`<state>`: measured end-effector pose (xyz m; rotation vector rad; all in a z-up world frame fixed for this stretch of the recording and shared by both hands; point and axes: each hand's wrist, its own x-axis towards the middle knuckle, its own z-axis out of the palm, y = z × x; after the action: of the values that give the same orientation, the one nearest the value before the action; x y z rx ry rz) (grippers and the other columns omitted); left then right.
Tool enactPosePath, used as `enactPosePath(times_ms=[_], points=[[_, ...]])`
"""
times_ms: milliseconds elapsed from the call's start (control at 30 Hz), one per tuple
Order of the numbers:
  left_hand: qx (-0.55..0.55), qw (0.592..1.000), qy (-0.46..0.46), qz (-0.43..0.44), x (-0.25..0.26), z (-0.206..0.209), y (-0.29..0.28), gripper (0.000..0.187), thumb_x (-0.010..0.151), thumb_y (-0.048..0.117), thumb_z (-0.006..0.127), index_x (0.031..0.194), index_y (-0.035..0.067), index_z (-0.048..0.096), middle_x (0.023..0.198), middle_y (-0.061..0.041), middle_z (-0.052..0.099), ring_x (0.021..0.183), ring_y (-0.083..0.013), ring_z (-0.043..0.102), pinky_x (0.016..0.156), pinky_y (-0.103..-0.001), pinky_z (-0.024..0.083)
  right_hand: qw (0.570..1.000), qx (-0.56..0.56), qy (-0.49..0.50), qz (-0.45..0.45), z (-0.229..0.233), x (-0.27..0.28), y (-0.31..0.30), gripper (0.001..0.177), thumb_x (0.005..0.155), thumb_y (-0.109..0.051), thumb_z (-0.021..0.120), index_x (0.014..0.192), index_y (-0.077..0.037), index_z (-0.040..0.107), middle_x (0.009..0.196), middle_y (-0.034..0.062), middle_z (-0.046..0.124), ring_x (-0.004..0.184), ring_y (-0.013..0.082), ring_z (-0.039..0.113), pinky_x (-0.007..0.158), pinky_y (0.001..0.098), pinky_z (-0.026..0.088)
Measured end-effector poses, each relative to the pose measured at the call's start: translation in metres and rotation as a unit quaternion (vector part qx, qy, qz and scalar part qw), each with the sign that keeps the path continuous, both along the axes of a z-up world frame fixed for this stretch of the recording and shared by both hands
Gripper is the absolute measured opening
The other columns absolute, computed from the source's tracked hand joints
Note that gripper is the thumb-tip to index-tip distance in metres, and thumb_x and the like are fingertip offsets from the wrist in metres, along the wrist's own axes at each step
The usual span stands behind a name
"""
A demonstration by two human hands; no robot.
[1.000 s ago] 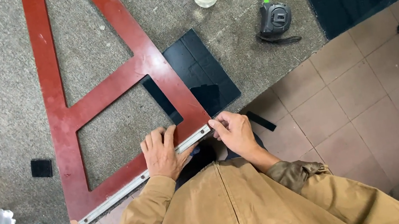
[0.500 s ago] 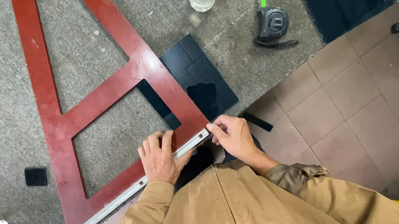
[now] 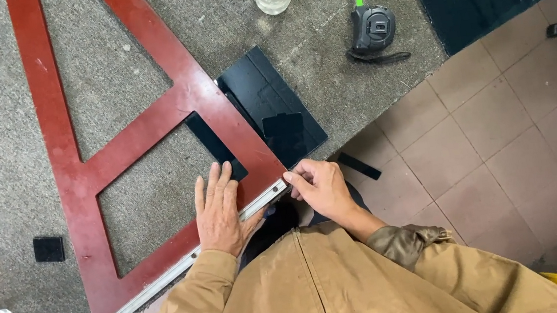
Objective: Measuring and marking glass sheets on a workbench using a tape measure, marker, and a large metal square.
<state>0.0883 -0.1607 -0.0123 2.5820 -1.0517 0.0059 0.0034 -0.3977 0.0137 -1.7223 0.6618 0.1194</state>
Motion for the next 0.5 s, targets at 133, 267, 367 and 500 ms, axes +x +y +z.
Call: enactPosePath(times_ms=[133,267,367,500], points=[[-0.019,1.0,0.009,-0.018,0.005,-0.009,0.001,0.074,0.089,0.065,0.085,0.129,0.006,0.063,0.168,-0.013,0.058,0.161,-0.0293,0.05,0.14,-0.051,0.033,1.0,-0.014,-0.006,0.004,-0.008,0.0,0.0,0.02,0.102,-0.017,0.077,0.086,-0.006,0.082,0.063,0.0092,0.08,0.058,0.0196,0.081,0.06,0.0296,0.061],[-0.026,1.0,0.0,-0.012,0.004,-0.013,0.001,0.075,0.088,0.067,0.085,0.128,0.006,0.065,0.165,-0.012,0.061,0.16,-0.0282,0.053,0.14,-0.048,0.035,1.0,-0.018,-0.008,0.001,-0.006,-0.001,0.002,0.02,0.103,-0.016,0.077,0.087,-0.005,0.083,0.064,0.0099,0.081,0.058,0.0209,0.081,0.06,0.0302,0.061],[-0.021,1.0,-0.006,-0.01,0.003,-0.011,0.001,0.076,0.086,0.069,0.085,0.127,0.008,0.065,0.163,-0.011,0.063,0.159,-0.0272,0.054,0.14,-0.047,0.036,1.0,-0.017,-0.009,0.0,-0.003,-0.002,0.003,0.021,0.102,-0.017,0.077,0.087,-0.005,0.083,0.064,0.0099,0.081,0.058,0.0207,0.081,0.061,0.0304,0.062],[-0.008,1.0,-0.017,-0.016,0.005,-0.011,0.001,0.079,0.086,0.071,0.083,0.13,0.009,0.063,0.164,-0.01,0.061,0.161,-0.027,0.051,0.14,-0.05,0.033,1.0,-0.025,-0.014,-0.008,-0.001,-0.001,0.003,0.021,0.101,-0.018,0.078,0.085,-0.006,0.082,0.063,0.009,0.08,0.057,0.019,0.081,0.06,0.0291,0.061]])
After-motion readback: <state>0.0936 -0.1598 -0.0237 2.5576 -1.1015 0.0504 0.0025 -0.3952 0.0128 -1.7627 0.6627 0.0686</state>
